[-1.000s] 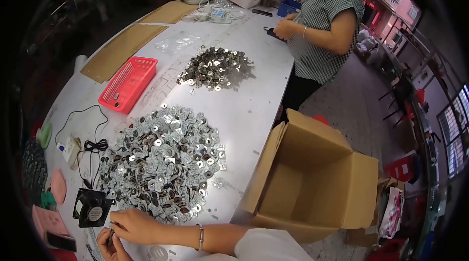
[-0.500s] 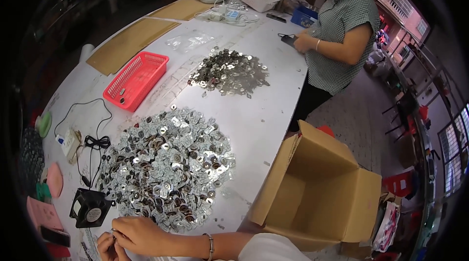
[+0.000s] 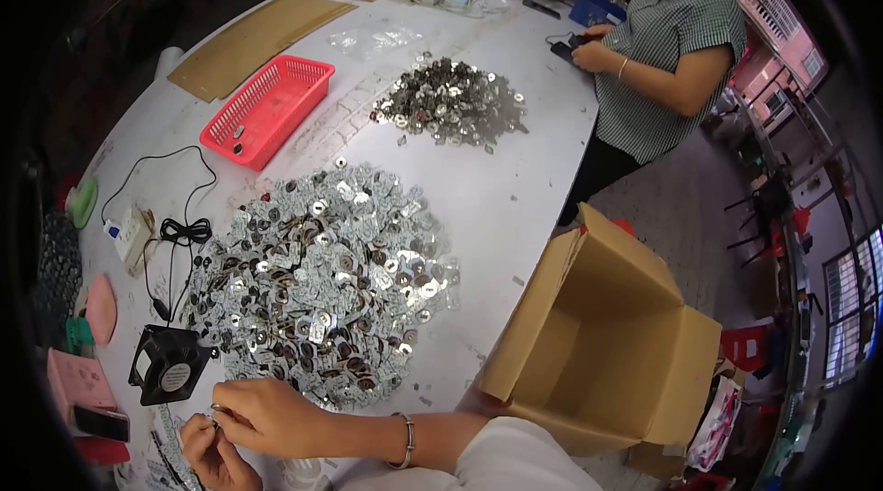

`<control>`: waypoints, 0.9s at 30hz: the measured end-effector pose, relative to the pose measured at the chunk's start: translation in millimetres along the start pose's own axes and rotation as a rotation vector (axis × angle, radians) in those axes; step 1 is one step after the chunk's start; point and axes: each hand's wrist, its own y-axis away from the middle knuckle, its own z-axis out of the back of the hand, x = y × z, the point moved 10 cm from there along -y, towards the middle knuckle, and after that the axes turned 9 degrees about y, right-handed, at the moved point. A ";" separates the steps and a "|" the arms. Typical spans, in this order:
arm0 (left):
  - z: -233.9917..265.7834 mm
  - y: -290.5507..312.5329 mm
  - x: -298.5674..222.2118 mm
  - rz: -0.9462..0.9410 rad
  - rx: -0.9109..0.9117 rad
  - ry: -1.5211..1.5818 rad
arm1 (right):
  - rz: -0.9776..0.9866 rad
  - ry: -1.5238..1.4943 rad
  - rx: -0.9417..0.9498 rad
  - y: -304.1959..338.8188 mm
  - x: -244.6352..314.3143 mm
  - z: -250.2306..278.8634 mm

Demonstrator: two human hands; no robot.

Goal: The person assembles small components by hand, attaching metal discs to circuit board strips on a workbench.

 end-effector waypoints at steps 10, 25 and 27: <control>6.7 9.8 2.0 0.020 -0.013 -0.031 | 0.070 0.014 -0.031 2.5 0.8 -8.0; 19.6 10.0 -20.6 0.030 -0.055 -0.174 | 0.149 0.124 0.052 2.8 12.1 -29.6; 24.3 16.8 -26.0 0.025 -0.066 -0.154 | 0.190 0.148 0.036 9.4 17.1 -30.3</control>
